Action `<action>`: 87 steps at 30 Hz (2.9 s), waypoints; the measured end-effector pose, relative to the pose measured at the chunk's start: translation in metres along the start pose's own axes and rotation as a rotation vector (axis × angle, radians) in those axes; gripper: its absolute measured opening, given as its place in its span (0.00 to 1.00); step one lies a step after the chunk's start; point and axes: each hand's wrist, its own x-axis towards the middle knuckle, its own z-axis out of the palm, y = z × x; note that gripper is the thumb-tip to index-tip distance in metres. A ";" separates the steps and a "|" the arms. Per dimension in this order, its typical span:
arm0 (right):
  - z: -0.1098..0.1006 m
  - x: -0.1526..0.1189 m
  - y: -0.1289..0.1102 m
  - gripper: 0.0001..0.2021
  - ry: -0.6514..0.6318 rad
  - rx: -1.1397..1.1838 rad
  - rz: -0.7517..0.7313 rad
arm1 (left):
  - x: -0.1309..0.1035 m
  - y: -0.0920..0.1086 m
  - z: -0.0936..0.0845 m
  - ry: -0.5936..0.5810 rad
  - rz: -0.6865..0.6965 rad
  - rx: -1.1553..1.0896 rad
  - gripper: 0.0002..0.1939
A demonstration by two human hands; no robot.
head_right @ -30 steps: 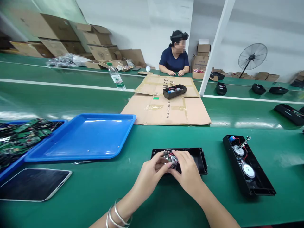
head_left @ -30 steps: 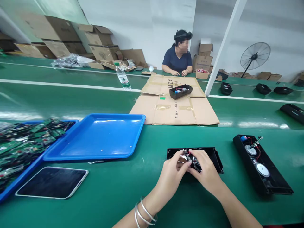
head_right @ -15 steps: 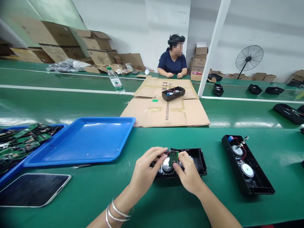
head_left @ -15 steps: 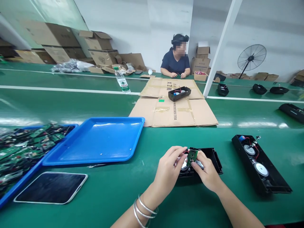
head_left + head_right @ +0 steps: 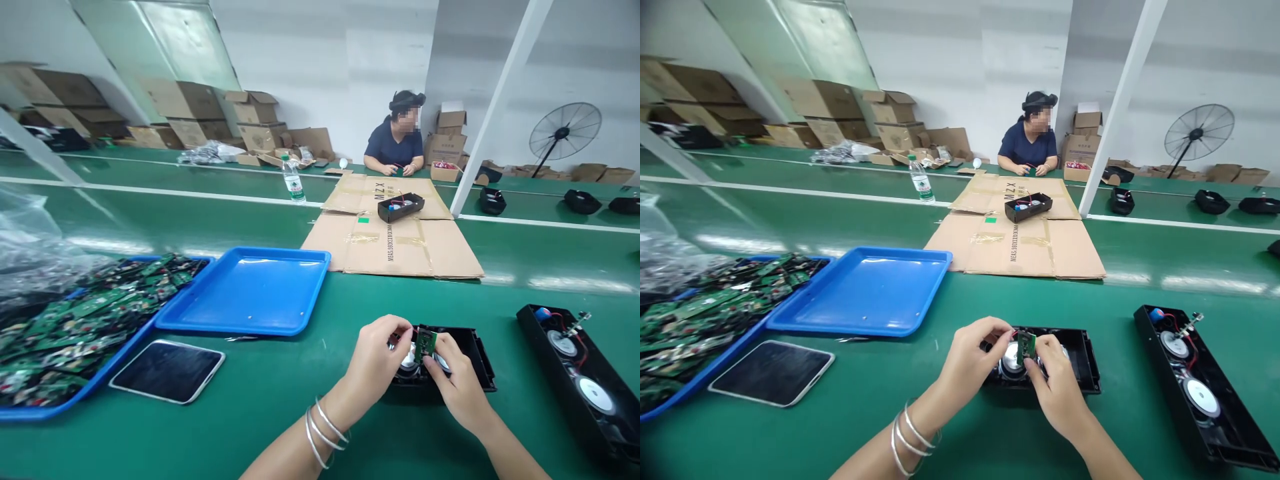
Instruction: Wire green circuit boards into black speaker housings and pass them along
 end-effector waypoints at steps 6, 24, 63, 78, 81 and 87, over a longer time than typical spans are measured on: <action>0.003 0.001 0.005 0.17 0.032 0.052 0.047 | 0.005 -0.035 -0.038 0.143 -0.173 0.027 0.09; -0.006 0.004 0.004 0.15 0.133 0.017 -0.026 | -0.022 -0.037 -0.012 0.043 0.273 0.121 0.06; 0.003 0.004 -0.001 0.16 0.261 -0.063 -0.230 | -0.010 -0.008 0.015 0.403 0.562 0.469 0.08; 0.004 0.004 0.000 0.17 0.312 -0.120 -0.275 | -0.009 -0.007 0.025 0.394 0.410 0.370 0.03; 0.008 0.003 0.003 0.18 0.368 -0.183 -0.309 | -0.010 -0.003 0.025 0.236 0.133 0.115 0.06; 0.014 0.003 0.010 0.18 0.417 -0.288 -0.350 | -0.007 0.005 0.017 -0.147 -0.150 -0.268 0.08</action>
